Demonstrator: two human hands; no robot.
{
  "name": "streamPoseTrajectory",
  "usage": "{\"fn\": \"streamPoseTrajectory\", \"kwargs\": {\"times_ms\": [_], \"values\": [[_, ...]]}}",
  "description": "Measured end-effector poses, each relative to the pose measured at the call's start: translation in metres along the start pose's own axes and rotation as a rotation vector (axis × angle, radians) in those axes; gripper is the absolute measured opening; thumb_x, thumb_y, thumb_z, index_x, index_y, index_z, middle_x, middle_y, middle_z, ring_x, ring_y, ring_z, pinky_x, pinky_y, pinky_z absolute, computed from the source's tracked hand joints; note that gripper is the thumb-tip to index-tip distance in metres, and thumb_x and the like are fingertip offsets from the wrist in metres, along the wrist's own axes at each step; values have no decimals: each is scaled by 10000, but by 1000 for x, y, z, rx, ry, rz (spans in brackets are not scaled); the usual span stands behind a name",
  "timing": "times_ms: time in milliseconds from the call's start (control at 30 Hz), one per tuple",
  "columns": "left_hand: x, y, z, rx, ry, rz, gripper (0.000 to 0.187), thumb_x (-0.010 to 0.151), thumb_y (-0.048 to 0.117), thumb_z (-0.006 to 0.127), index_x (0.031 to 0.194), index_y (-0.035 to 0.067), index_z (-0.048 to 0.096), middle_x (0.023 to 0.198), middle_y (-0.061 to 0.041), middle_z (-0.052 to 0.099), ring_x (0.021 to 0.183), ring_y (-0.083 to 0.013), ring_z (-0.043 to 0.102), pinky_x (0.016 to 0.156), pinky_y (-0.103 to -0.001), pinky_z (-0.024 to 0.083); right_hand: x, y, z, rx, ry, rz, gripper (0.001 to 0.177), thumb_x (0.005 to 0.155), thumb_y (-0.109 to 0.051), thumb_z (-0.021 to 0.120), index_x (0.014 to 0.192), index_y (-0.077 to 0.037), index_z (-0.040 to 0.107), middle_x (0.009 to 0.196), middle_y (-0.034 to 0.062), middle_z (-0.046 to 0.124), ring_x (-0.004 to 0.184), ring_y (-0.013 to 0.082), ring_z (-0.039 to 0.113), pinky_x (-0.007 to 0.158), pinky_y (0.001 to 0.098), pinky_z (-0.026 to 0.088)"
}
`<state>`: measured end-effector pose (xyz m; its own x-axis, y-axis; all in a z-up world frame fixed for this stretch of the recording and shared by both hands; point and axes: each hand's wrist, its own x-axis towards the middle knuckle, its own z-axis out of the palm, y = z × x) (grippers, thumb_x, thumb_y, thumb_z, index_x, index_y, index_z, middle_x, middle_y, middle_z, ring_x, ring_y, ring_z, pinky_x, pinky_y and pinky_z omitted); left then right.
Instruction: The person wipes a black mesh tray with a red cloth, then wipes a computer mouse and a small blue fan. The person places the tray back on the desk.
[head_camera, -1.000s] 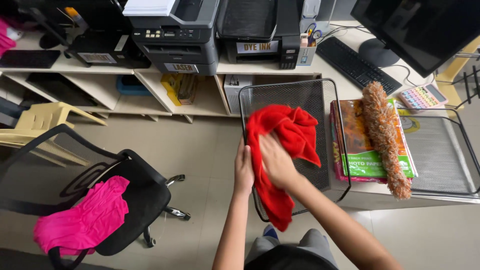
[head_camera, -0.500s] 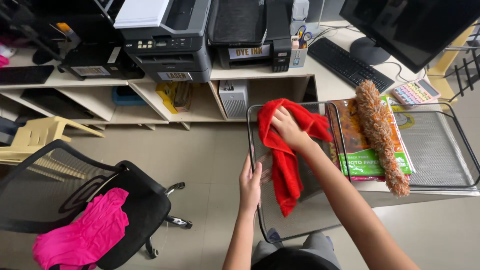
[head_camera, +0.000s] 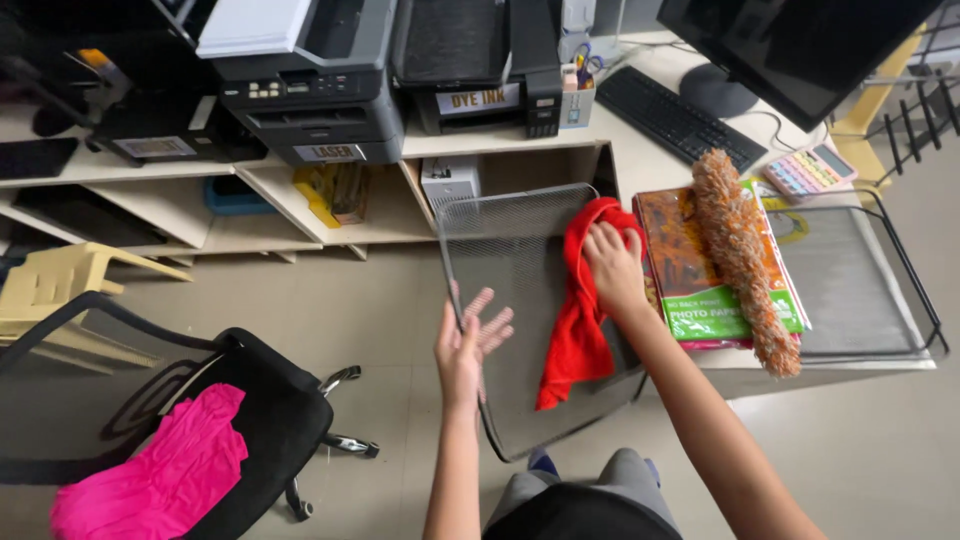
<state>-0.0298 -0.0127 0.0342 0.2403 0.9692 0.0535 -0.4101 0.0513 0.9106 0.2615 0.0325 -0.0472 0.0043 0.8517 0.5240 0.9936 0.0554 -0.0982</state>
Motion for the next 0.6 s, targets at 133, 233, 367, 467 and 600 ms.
{"fn": "streamPoseTrajectory", "kwargs": {"times_ms": [133,233,367,467,600], "values": [[22,1,-15,-72,72,-23,681,1040,266,480,1629,96,183,1439,-251,567,1083,-396,719,853,-449,635,-50,-15,-10,20,-27,-55,466,915,-198,492,1335,-13,574,1438,144,570,1412,301,451,1199,572,233],[36,-6,-30,-142,125,5,691,1050,285,478,1637,125,151,1466,-263,537,1121,-418,704,893,-465,613,-81,-32,-28,36,-117,-39,460,936,-210,499,1348,-16,565,1430,147,563,1423,308,445,1225,573,209],[52,-3,-34,-212,204,63,689,1055,302,478,1649,180,151,1504,-273,509,1157,-450,677,924,-478,583,-106,-55,-42,174,-162,-63,490,829,-280,579,1239,-13,598,1375,211,551,1371,383,409,1157,649,165],[62,-11,-30,-211,231,72,676,1060,313,475,1648,212,159,1535,-260,486,1193,-451,660,949,-486,572,-116,-78,-38,329,-196,-125,383,806,-237,611,1147,-65,639,1348,192,559,1400,416,374,1154,699,129],[75,-27,-22,-278,244,92,686,1053,312,483,1648,260,145,1551,-250,457,1217,-452,632,989,-528,548,-67,-129,-95,57,-897,-251,259,1010,-349,506,1139,-170,642,1375,26,554,1570,261,310,1374,548,104]]}}
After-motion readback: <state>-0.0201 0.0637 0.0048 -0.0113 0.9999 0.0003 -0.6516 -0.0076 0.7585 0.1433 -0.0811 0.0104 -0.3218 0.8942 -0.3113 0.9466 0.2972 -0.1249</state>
